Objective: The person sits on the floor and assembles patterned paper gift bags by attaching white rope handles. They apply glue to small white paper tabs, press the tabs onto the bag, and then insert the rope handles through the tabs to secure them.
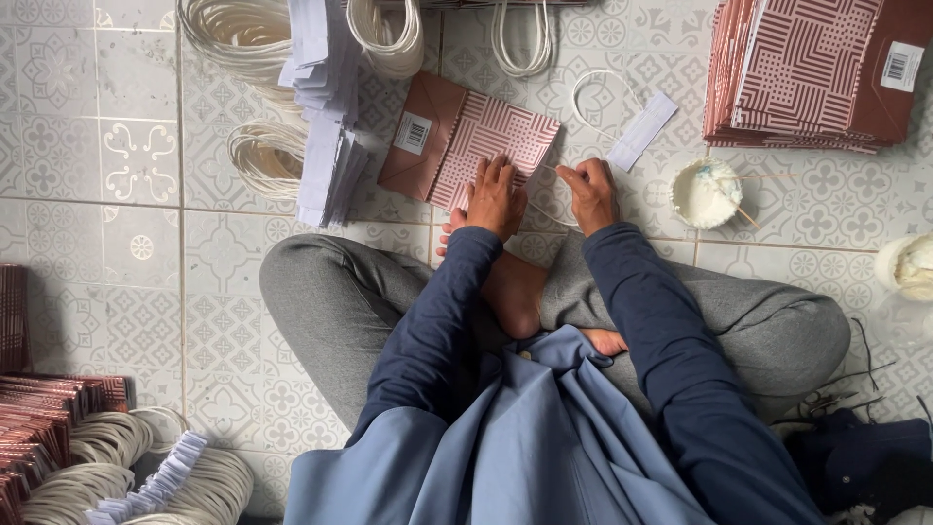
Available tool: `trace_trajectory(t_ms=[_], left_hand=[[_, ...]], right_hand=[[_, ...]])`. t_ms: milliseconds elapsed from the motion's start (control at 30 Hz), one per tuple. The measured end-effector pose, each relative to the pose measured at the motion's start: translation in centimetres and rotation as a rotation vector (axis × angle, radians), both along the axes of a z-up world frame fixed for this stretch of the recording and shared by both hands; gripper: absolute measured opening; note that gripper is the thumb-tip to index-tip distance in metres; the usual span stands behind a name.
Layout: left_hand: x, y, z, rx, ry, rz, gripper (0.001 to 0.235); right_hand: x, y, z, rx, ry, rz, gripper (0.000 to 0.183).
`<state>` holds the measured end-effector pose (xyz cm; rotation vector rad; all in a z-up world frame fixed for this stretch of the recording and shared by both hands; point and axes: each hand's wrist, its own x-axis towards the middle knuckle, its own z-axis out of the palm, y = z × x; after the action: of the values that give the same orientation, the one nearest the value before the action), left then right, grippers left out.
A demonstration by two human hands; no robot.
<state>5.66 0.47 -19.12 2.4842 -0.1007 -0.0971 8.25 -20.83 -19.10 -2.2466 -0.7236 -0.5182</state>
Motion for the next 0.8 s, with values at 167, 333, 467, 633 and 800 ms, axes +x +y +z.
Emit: trace_trajectory(t_ms=[167,333,467,633,800], left_hand=[[0.1,-0.2,0.0,0.056,0.033,-0.006,0.038],[0.1,-0.1,0.6,0.054,0.057,-0.009,0.038],[0.0,-0.2,0.9,0.079,0.06,-0.011,0.039],[-0.1,-0.2,1.6,0.108,0.05,-0.009,0.04],[-0.1,-0.2,1.8,0.118,0.078,-0.009,0.039]], right_hand=[[-0.1,0.2,0.5,0.015,0.038,-0.004,0.024],[0.1,0.0,0.2,0.036,0.076,0.003,0.024],[0.0,-0.1,0.0,-0.027,0.063,-0.04,0.017],[-0.3,0.2,0.9,0.091,0.151,-0.049,0.012],[0.1,-0.4,-0.9,-0.097,0.018,-0.099,0.014]])
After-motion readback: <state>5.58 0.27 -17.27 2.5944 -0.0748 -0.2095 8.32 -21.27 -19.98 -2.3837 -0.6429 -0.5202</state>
